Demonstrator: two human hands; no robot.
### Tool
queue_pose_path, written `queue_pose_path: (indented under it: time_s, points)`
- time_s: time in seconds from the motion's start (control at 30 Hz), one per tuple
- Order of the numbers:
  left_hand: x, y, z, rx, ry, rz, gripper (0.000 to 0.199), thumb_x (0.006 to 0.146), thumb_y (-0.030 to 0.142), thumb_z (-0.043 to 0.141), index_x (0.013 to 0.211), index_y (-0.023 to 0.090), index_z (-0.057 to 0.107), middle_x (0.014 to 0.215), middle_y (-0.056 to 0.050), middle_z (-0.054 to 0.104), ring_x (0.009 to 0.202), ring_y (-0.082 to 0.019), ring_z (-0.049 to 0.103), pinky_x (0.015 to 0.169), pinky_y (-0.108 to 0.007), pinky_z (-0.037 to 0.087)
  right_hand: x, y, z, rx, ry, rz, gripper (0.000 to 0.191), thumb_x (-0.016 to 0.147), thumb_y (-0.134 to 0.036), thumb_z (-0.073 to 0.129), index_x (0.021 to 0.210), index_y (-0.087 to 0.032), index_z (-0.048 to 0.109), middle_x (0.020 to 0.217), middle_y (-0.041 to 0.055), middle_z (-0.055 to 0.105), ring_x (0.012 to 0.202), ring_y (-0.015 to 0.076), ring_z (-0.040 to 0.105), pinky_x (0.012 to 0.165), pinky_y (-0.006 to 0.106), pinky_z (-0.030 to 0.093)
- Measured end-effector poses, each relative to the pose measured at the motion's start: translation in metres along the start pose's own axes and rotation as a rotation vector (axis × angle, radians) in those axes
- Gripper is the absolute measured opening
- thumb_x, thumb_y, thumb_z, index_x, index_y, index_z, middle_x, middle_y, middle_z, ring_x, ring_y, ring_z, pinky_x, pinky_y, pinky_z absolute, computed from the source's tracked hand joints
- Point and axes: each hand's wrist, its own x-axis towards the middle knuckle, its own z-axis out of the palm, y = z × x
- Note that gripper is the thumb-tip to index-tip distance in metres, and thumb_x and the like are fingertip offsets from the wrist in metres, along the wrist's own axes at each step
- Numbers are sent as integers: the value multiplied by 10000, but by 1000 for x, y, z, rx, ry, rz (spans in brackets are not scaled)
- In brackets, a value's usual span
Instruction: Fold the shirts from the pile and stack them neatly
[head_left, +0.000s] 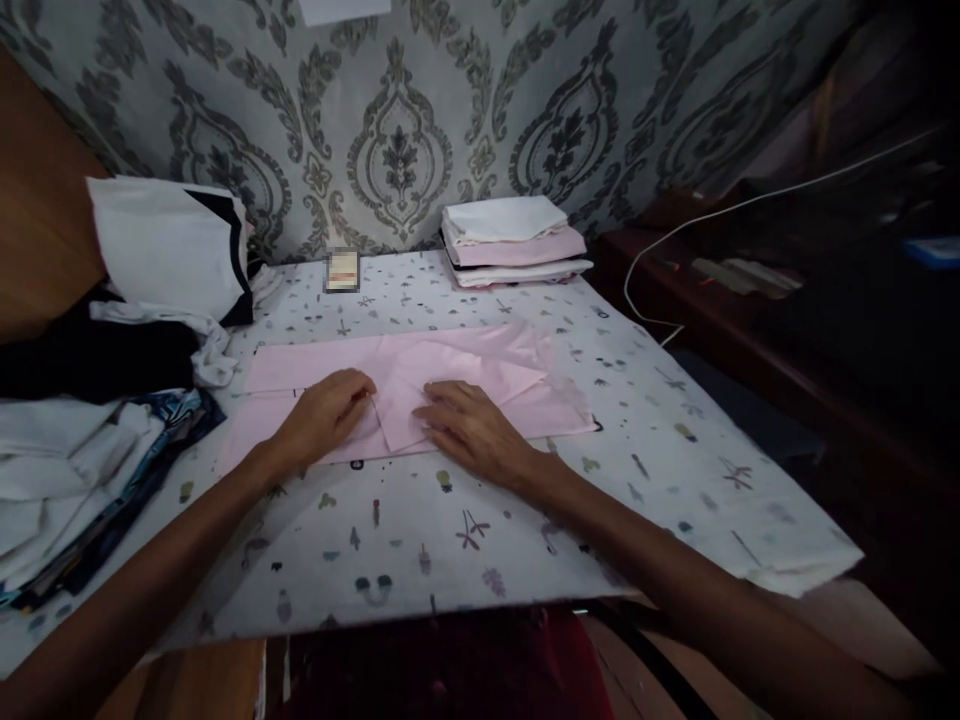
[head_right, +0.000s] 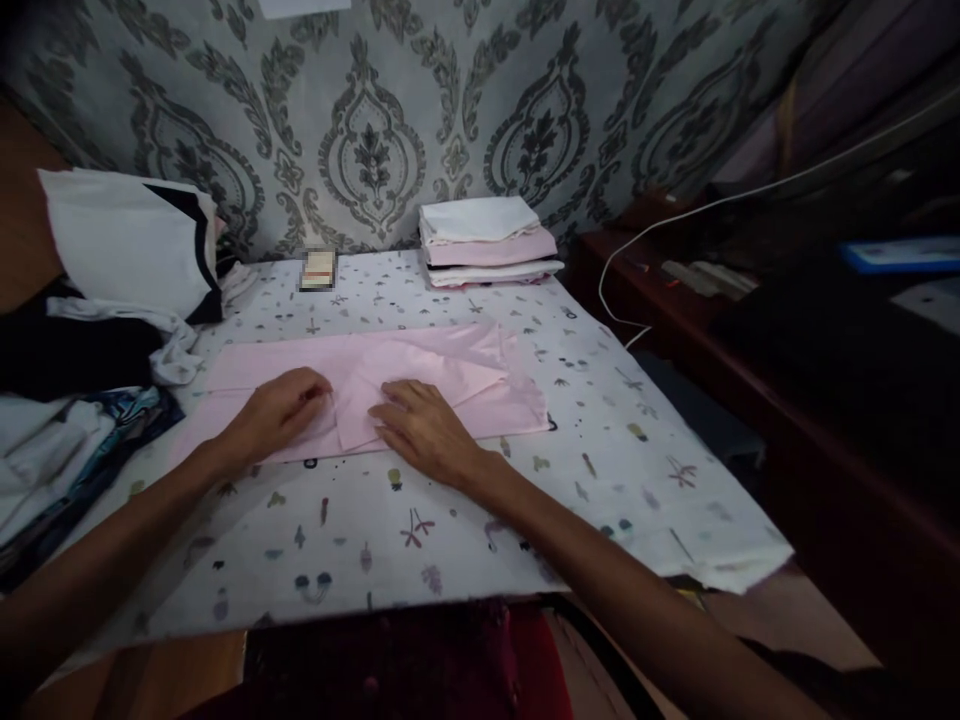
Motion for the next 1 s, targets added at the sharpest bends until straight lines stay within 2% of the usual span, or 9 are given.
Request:
queue_pose_path:
  time_s: [0.1, 0.23, 0.33, 0.43, 0.5, 0.6, 0.73, 0.9, 1.0]
  points:
    - [-18, -18, 3, 68, 18, 2, 229, 967, 316, 382, 990, 196, 576, 996, -83, 611, 958, -234, 554, 837, -369, 458, 6, -6, 6, -34, -71, -50, 301, 1008, -294, 483, 1261, -209, 622, 1430, 127, 540, 1364, 279, 452, 1076, 508, 427]
    - [-26, -41, -3, 94, 113, -141, 208, 953, 311, 423, 1021, 189, 578, 997, -79, 605, 976, -242, 539, 871, -396, 450, 8, -11, 14, -97, -127, -44, 342, 1003, -331, 507, 1330, -256, 572, 1501, 100, 487, 1428, 282, 387, 1137, 522, 375]
    - [-25, -42, -9, 99, 67, -158, 191, 945, 344, 470, 998, 206, 590, 951, -54, 606, 932, -234, 533, 846, -390, 445, 7, -12, 17, -115, -129, -48, 346, 1013, -342, 484, 1338, -258, 567, 1513, 97, 475, 1437, 279, 378, 1150, 512, 365]
    - [-19, -39, -9, 112, 26, -158, 160, 934, 342, 496, 893, 212, 580, 850, -37, 583, 863, -231, 519, 777, -375, 440, 6, -11, 20, -121, -116, -50, 355, 1015, -344, 475, 1353, -264, 551, 1519, 89, 471, 1439, 274, 377, 1160, 509, 354]
    - [-16, -38, -7, 143, 29, -170, 141, 929, 299, 492, 839, 213, 557, 813, -36, 565, 840, -233, 510, 744, -370, 433, 6, -10, 22, -120, -106, -42, 374, 1018, -354, 465, 1378, -267, 523, 1524, 83, 466, 1444, 265, 370, 1170, 505, 343]
    - [-15, -38, -4, 251, 88, -162, 130, 933, 237, 457, 854, 201, 555, 865, -65, 568, 877, -255, 503, 787, -410, 433, 5, -9, 25, -110, -103, -33, 384, 1025, -367, 445, 1394, -273, 498, 1526, 75, 464, 1452, 255, 355, 1176, 515, 333]
    - [-22, -25, 2, 316, 155, -78, 190, 959, 205, 390, 996, 171, 573, 979, -109, 576, 925, -276, 495, 807, -443, 442, 5, -7, 27, -78, -106, -43, 399, 1030, -377, 431, 1398, -237, 499, 1528, 106, 452, 1457, 271, 340, 1170, 535, 330]
    - [-25, 9, 12, 107, 122, 117, 194, 993, 208, 383, 1042, 189, 570, 1015, -85, 599, 969, -238, 527, 840, -404, 476, 4, -7, 26, -15, -70, -47, 403, 1023, -418, 435, 1364, -227, 531, 1503, 118, 474, 1433, 270, 378, 1154, 544, 350]
    - [-18, 22, 20, 73, 107, 163, 176, 995, 224, 411, 1036, 185, 577, 1056, -96, 618, 1018, -241, 549, 884, -419, 495, 3, -8, 21, 33, -17, -76, 367, 1007, -402, 473, 1300, -212, 588, 1436, 134, 540, 1371, 268, 460, 1122, 541, 397]
